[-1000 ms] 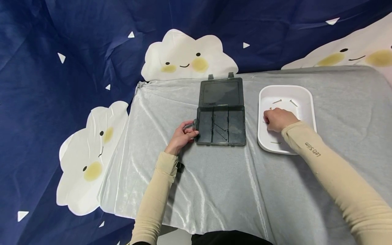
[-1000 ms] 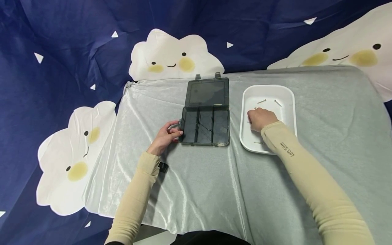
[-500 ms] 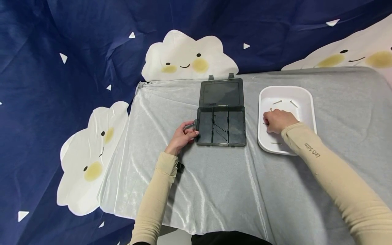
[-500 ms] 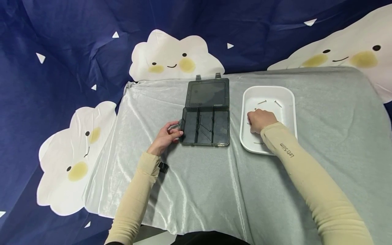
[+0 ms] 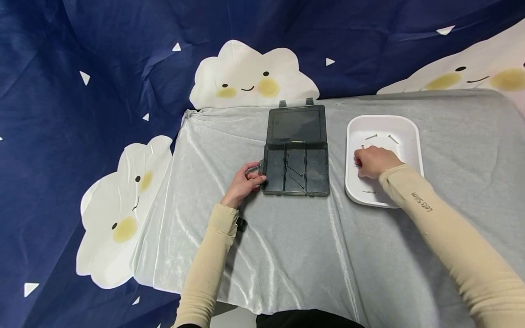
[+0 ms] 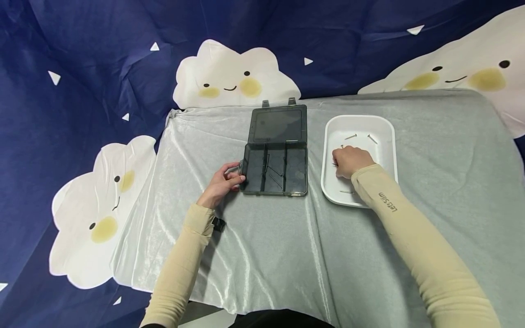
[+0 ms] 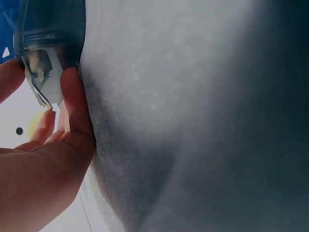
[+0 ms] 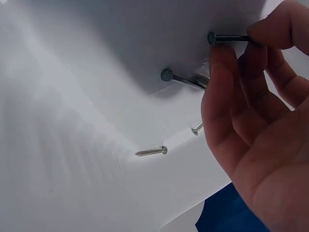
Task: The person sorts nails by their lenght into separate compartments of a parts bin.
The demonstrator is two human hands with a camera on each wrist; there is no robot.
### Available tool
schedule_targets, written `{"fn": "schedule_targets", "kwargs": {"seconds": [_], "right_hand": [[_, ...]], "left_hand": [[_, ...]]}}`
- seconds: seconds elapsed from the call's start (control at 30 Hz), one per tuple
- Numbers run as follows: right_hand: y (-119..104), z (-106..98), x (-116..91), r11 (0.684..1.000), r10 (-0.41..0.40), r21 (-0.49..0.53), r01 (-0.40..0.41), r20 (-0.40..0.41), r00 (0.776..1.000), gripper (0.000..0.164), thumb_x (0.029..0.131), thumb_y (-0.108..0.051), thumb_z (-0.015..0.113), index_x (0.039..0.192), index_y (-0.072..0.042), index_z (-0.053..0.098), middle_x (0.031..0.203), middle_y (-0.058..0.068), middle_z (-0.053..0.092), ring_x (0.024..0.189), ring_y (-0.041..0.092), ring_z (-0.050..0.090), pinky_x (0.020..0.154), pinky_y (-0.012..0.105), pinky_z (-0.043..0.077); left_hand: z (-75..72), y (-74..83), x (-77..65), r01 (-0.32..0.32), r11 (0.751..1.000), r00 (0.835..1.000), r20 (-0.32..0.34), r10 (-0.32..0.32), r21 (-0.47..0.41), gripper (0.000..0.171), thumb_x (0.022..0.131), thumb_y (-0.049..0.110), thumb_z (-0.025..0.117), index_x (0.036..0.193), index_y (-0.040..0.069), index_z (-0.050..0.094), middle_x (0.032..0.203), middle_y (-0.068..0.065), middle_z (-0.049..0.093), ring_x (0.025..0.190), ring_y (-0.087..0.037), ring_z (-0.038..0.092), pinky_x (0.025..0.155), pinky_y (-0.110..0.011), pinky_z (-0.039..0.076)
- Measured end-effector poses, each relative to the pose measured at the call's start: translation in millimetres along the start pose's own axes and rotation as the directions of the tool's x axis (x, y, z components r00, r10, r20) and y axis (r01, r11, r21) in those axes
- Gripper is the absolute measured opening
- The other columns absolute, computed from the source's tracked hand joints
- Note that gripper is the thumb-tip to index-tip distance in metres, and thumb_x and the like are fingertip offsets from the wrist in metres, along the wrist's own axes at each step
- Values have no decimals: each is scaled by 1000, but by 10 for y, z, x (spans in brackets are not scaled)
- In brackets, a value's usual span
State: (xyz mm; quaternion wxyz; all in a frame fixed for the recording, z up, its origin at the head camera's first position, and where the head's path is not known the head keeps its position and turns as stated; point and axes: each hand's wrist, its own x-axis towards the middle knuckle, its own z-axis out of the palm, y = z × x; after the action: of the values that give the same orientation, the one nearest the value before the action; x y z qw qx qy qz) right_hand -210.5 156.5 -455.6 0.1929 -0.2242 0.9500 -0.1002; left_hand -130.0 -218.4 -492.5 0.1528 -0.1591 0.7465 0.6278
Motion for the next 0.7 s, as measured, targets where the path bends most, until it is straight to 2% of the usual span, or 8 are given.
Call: {"fn": "schedule_targets", "kwargs": {"seconds": [0.27,0.7], "right_hand": [[-15,-38,-21,1000,-1,17,1,-26,1000,19,68,-7,68,76,-11,52,74,8,54,70,27,51,59,42,39],[14,-93,-86,998,7,57,-5,-27,1000,20,70,-10,71,81,-9,54,77,8,54,73,26,50,60,40,38]], "left_hand": [[7,10,-4,3,1000,1000,-4,-3,-2,57,87,9,72,138,16,48,82,5,65,72,-9,61,65,-25,52],[9,22,-16,9,1000,1000,-13,-9,13,57,87,10,72,138,17,48,83,6,63,71,-8,60,65,-24,51]]}}
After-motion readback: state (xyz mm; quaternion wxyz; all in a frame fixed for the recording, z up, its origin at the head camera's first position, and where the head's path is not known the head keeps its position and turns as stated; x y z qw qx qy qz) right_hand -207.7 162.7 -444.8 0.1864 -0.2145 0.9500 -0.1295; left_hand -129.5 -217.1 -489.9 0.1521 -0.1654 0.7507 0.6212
